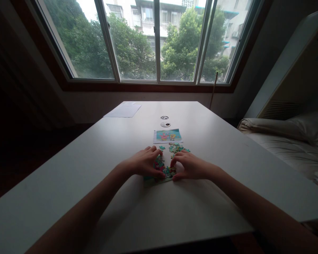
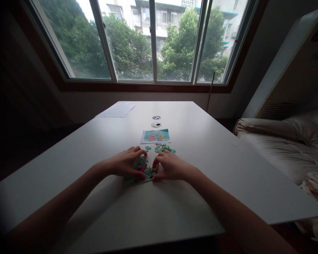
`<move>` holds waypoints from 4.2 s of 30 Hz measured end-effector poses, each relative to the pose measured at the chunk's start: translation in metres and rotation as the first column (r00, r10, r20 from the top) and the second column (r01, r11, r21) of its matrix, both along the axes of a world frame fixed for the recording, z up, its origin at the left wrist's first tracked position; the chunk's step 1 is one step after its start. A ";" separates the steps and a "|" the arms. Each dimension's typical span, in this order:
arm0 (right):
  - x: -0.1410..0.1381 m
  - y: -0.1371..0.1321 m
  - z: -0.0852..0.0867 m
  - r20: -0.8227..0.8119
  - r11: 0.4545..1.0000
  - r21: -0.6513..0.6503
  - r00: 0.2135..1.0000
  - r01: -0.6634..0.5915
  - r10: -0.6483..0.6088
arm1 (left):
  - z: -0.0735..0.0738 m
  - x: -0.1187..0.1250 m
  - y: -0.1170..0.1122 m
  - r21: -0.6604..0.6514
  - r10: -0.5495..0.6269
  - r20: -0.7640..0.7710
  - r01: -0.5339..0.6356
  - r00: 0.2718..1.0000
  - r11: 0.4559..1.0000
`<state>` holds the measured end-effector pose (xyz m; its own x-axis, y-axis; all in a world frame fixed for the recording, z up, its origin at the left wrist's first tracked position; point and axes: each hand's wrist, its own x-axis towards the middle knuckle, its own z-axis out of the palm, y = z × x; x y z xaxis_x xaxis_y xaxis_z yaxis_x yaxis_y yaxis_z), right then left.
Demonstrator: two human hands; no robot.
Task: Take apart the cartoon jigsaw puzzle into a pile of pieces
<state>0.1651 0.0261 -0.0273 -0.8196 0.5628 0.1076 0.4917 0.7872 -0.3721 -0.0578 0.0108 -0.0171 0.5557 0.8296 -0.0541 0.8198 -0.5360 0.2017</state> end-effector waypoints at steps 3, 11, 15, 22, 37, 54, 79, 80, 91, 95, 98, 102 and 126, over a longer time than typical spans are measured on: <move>0.002 0.001 0.001 0.017 0.998 -0.062 1.000 0.017 -0.016 | 0.001 0.002 -0.001 0.015 -0.024 0.018 0.023 1.000 1.000; 0.001 0.000 -0.001 -0.100 0.979 -0.198 0.995 -0.047 0.028 | 0.000 0.001 -0.001 0.025 -0.043 0.031 0.042 0.999 0.999; -0.002 -0.001 0.000 -0.140 0.976 -0.213 0.990 -0.037 0.007 | 0.000 0.000 -0.001 0.023 -0.044 0.030 0.043 0.999 0.999; -0.003 0.003 -0.004 -0.290 0.940 -0.341 0.953 -0.013 -0.092 | 0.001 0.001 -0.002 0.000 -0.061 0.077 0.061 0.995 0.998; -0.004 0.009 0.001 -0.485 0.559 -0.817 0.695 -0.142 -0.531 | -0.004 0.026 -0.001 0.109 -0.074 0.539 0.018 0.839 0.994; 0.001 0.012 0.000 -0.584 0.536 -0.795 0.597 -0.283 -0.550 | -0.005 0.030 0.002 -0.280 0.191 0.782 0.060 0.593 0.958; -0.001 -0.009 -0.014 -0.182 0.993 0.112 0.983 0.043 -0.022 | -0.009 -0.001 0.018 -0.005 0.232 0.288 -0.241 0.929 0.971; -0.001 -0.008 -0.015 -0.181 0.994 0.106 0.983 0.039 -0.020 | -0.007 -0.004 0.018 -0.038 0.225 0.264 -0.222 0.938 0.974; 0.005 0.005 -0.019 -0.207 0.996 0.082 0.978 0.048 -0.030 | -0.002 -0.010 0.012 -0.203 0.123 0.125 -0.096 0.985 0.975; 0.007 0.004 -0.015 -0.197 0.996 0.091 0.980 0.011 0.007 | -0.003 -0.009 0.012 -0.221 0.123 0.123 -0.093 0.985 0.971; 0.006 0.002 -0.014 -0.178 0.995 0.099 0.983 -0.020 0.037 | -0.004 -0.010 0.013 -0.223 0.117 0.133 -0.085 0.984 0.971; 0.008 0.007 -0.017 -0.160 0.994 0.105 0.987 0.032 -0.015 | -0.003 -0.009 0.013 -0.234 0.113 0.118 -0.083 0.987 0.969; 0.003 -0.009 -0.003 -0.152 0.984 -0.176 0.988 0.002 -0.029 | 0.001 -0.004 0.009 -0.235 0.095 0.121 -0.065 0.988 0.970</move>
